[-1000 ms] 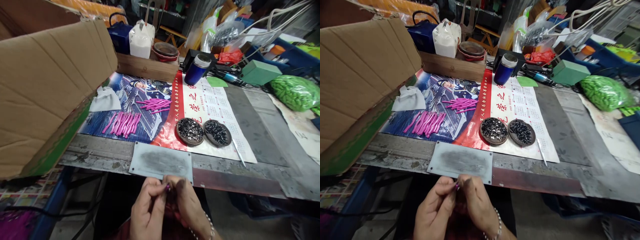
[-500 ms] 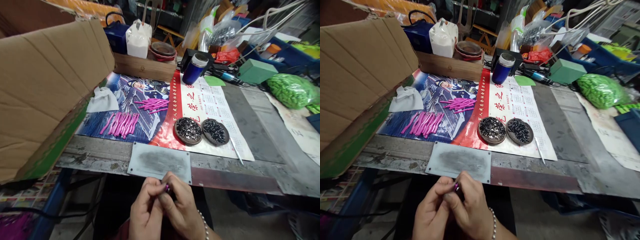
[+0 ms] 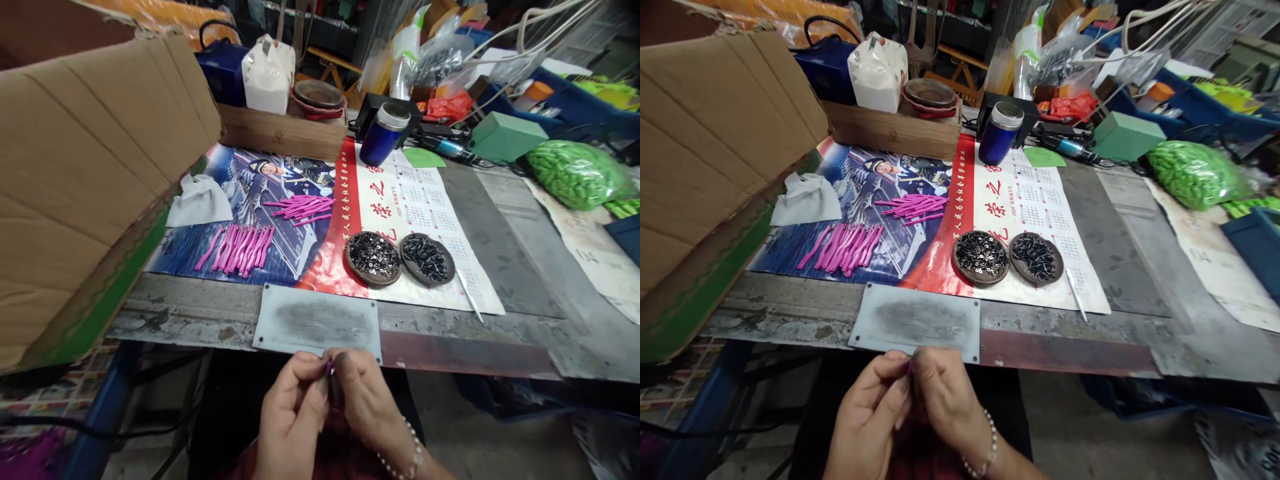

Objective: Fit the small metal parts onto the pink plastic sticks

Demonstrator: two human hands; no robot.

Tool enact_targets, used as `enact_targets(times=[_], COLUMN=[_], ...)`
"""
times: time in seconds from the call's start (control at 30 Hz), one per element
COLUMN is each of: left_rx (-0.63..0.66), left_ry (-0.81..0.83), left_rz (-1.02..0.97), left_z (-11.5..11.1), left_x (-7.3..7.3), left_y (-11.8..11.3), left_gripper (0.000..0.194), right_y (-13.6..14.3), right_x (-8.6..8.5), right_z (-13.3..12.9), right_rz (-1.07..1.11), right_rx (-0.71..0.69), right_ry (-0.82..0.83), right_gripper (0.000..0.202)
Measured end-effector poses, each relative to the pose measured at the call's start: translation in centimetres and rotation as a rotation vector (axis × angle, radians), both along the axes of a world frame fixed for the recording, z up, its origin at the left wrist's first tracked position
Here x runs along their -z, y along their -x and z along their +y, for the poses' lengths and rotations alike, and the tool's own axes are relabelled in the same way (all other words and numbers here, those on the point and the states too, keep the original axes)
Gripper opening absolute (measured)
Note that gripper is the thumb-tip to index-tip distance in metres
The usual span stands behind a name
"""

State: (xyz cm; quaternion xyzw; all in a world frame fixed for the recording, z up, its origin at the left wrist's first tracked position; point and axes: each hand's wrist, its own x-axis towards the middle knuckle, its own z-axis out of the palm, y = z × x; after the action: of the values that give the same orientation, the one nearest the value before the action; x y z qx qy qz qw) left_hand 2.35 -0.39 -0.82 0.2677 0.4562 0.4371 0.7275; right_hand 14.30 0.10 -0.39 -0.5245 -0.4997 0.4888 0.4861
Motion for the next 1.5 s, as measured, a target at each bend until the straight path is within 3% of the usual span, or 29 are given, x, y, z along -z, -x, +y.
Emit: enact_targets(times=[0.1, 0.2, 0.3, 0.43, 0.53, 0.67, 0.83, 0.97, 1.1, 1.2, 1.3, 1.4, 1.5], left_rx=[0.011, 0.000, -0.014, -0.023, -0.022, -0.037, -0.122, -0.097, -0.162, -0.197, -0.123, -0.038, -0.040], left_ry=[0.203, 0.256, 0.182, -0.058, -0.145, -0.135, -0.089, -0.092, -0.121, -0.128, -0.143, -0.146, -0.164], left_rz=[-0.119, -0.173, -0.131, -0.019, 0.031, 0.049, 0.057, 0.050, 0.083, 0.144, 0.147, 0.126, 0.123], left_z=[0.6, 1.0, 0.7, 0.2, 0.3, 0.6, 1.0, 1.2, 1.2, 1.3, 1.7, 2.1, 2.3], left_x=[-0.5, -0.9, -0.7, -0.1, 0.0, -0.4, -0.5, -0.7, -1.4, -1.4, -0.9, -0.4, -0.2], left_y=[-0.2, -0.3, -0.2, 0.0, 0.1, -0.2, -0.2, -0.1, -0.7, -0.8, -0.2, 0.3, 0.4], left_gripper=[0.029, 0.031, 0.024, 0.014, 0.015, 0.018, 0.020, 0.020, 0.022, 0.026, 0.025, 0.023, 0.021], right_y=[-0.5, -0.7, -0.5, -0.3, -0.2, 0.1, -0.2, -0.9, -0.9, -0.6, -0.4, -0.5, -0.6], right_x=[0.1, 0.2, 0.0, -0.7, -1.2, -1.4, -1.4, -1.4, -1.3, -1.4, -1.5, -1.3, -1.1], right_z=[-0.1, -0.5, -0.5, 0.1, 0.4, 0.5, 0.3, 0.4, 1.0, 1.3, 1.4, 1.3, 1.2], right_rz=[0.263, 0.235, 0.104, -0.253, -0.416, -0.420, -0.203, -0.197, -0.407, -0.499, -0.497, -0.494, -0.532], right_rx=[0.014, -0.008, -0.011, -0.009, 0.026, 0.070, 0.063, 0.002, -0.032, -0.017, 0.011, 0.035, 0.074], right_ry=[0.171, 0.207, 0.135, -0.114, -0.235, -0.280, -0.188, -0.104, -0.228, -0.307, -0.336, -0.366, -0.413], right_gripper=[0.072, 0.071, 0.069, 0.059, 0.049, 0.038, 0.016, 0.032, 0.053, 0.045, 0.036, 0.041, 0.040])
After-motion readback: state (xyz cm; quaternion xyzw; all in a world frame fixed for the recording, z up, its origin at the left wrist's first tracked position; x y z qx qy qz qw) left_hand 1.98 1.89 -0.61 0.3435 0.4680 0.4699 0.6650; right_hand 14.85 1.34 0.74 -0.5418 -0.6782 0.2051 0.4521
